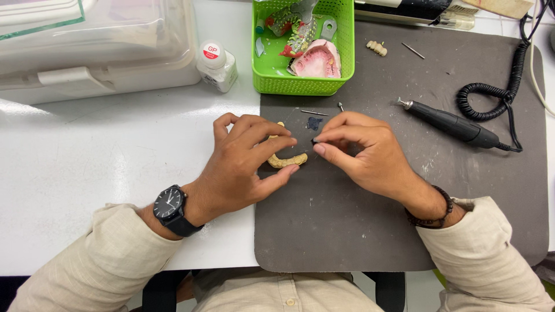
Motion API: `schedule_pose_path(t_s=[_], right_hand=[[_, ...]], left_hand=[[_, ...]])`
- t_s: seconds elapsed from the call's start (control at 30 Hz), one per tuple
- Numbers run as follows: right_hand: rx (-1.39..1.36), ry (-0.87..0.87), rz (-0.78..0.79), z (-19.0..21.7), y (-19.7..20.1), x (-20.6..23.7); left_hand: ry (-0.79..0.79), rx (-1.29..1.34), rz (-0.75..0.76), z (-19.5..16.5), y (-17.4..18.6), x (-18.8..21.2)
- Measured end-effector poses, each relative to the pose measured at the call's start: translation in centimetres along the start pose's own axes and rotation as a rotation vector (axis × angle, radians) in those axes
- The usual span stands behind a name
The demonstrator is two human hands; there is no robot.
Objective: The person holds a dental model with a wax occlusion rim and repeatedly rubs blue articulating paper against the rim to mark contact points, pressing the rim against the paper and repositioning it. They briefly use a small metal instrument on the rim, then continue rubbing and checking the marked surfaces by hand.
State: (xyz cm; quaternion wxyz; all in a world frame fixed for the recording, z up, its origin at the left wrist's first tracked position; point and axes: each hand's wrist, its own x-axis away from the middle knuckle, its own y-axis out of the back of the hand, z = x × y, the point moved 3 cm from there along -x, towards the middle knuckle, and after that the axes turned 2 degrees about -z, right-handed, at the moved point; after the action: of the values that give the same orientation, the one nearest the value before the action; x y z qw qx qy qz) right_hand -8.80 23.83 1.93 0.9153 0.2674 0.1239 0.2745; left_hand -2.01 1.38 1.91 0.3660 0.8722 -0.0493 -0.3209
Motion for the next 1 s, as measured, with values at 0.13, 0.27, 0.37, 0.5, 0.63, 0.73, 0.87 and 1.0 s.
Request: schedule_pose_path(t_s=[0.13,0.27,0.37,0.5,0.63,0.73,0.87,1.0], right_hand=[[-0.343,-0.077,0.13,0.3,-1.4,0.6],[-0.277,-0.084,0.162,0.6,-1.9,0.5],[-0.253,-0.084,0.17,0.9,-2.0,0.4],[-0.225,0.028,0.063,1.5,-1.6,0.5],[-0.16,0.058,-0.036,1.4,-1.9,0.8],[-0.132,0.085,-0.074,1.0,-1.7,1.2],[-0.305,-0.049,-0.034,0.0,-1.6,1.3],[-0.473,-0.159,0.005,-0.5,-1.8,1.3]], left_hand=[[0.185,0.184,-0.011,-0.1,-0.6,0.3],[0.208,0.229,-0.072,0.0,-0.9,0.3],[0.226,0.236,-0.088,0.2,-0.9,0.3],[0.233,0.22,-0.069,0.2,-0.8,0.4],[0.214,0.214,-0.066,0.0,-0.9,0.4],[0.205,0.216,-0.077,0.0,-0.6,0.3],[0.193,0.246,-0.081,0.1,0.5,0.0],[0.172,0.3,-0.054,0.0,0.5,-0.1]])
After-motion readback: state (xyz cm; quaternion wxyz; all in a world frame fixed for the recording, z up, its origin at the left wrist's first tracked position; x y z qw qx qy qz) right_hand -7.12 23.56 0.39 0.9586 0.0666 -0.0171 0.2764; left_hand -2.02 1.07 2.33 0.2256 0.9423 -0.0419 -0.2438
